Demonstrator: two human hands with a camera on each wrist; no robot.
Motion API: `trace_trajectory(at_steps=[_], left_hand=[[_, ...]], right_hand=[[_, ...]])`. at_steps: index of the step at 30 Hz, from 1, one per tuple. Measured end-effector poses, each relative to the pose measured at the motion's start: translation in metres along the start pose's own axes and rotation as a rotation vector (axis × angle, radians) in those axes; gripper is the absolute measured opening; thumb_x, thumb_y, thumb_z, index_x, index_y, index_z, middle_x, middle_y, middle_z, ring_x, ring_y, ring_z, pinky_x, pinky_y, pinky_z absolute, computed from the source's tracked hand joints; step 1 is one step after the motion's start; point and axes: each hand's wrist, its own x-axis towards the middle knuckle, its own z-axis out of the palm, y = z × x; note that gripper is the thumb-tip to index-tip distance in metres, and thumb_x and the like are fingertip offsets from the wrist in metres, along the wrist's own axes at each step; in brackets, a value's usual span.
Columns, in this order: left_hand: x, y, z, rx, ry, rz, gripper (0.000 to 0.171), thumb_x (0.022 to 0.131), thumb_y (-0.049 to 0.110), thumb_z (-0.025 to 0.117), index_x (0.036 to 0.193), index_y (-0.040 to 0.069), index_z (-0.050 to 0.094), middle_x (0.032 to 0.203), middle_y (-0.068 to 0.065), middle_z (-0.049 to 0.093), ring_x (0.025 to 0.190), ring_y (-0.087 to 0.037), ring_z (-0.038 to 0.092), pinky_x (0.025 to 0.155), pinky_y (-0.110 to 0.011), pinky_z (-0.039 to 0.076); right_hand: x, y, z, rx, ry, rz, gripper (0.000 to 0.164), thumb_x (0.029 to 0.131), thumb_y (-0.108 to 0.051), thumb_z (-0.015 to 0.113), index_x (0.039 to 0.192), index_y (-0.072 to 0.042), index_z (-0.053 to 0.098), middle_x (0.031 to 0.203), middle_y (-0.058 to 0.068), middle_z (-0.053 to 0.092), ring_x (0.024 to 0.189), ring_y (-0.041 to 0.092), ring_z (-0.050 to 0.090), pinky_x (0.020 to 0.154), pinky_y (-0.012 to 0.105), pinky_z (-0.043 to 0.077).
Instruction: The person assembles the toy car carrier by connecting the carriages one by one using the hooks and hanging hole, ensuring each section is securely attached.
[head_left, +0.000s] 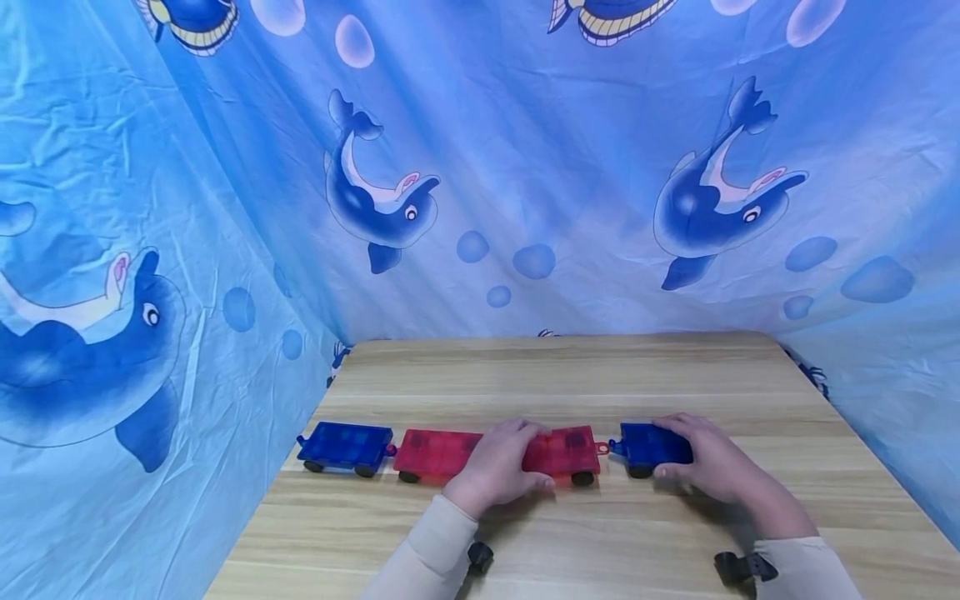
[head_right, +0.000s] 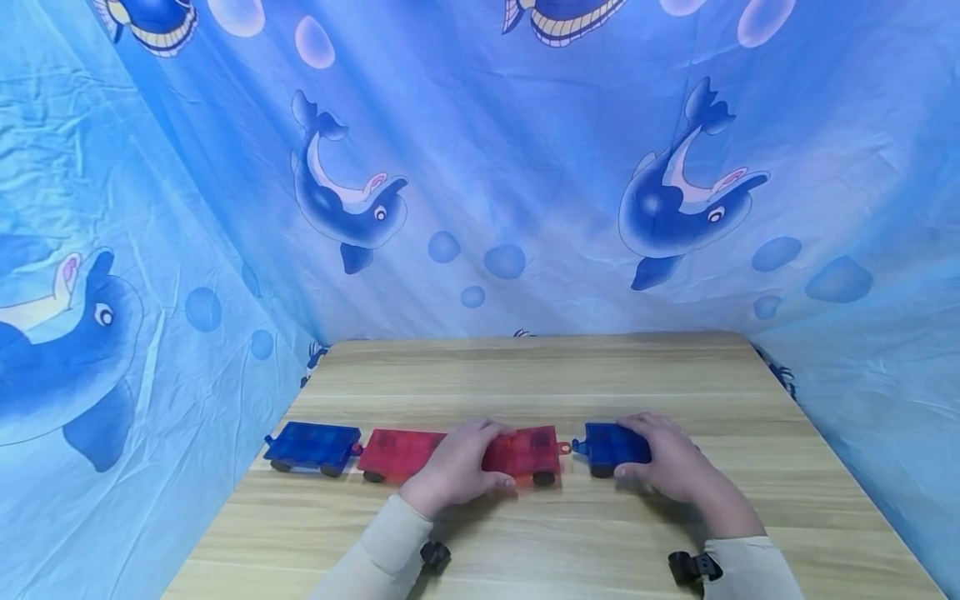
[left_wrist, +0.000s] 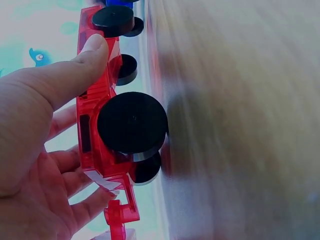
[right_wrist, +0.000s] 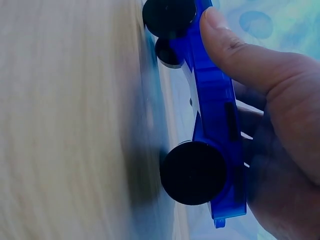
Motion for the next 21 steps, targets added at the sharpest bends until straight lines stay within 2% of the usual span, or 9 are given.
trace_trajectory(at_steps=[8, 21], left_hand=[[0.0006, 0.0012, 0.0002, -0.016, -0.01, -0.034, 0.08, 0.078, 0.055, 0.09, 0.145, 0.023, 0.06, 0.139, 0.002, 0.062, 0.13, -0.022, 0.057, 0.111, -0.044, 0.046], [0.0013, -0.0005, 0.0026, -0.015, -0.002, -0.036, 0.079, 0.078, 0.056, 0.09, 0.144, 0.024, 0.061, 0.136, 0.004, 0.063, 0.128, -0.02, 0.058, 0.109, -0.042, 0.048]], right_hand=[[-0.0001, -0.0038, 0.0014, 0.009, -0.014, 0.002, 0.085, 0.08, -0.05, 0.089, 0.148, -0.009, 0.059, 0.145, 0.022, 0.058, 0.134, 0.054, 0.048, 0.103, 0.075, 0.039], [0.0017, -0.0075, 0.0059, 0.02, -0.027, -0.007, 0.085, 0.079, -0.051, 0.089, 0.148, -0.012, 0.06, 0.146, 0.022, 0.057, 0.137, 0.055, 0.044, 0.105, 0.077, 0.036]])
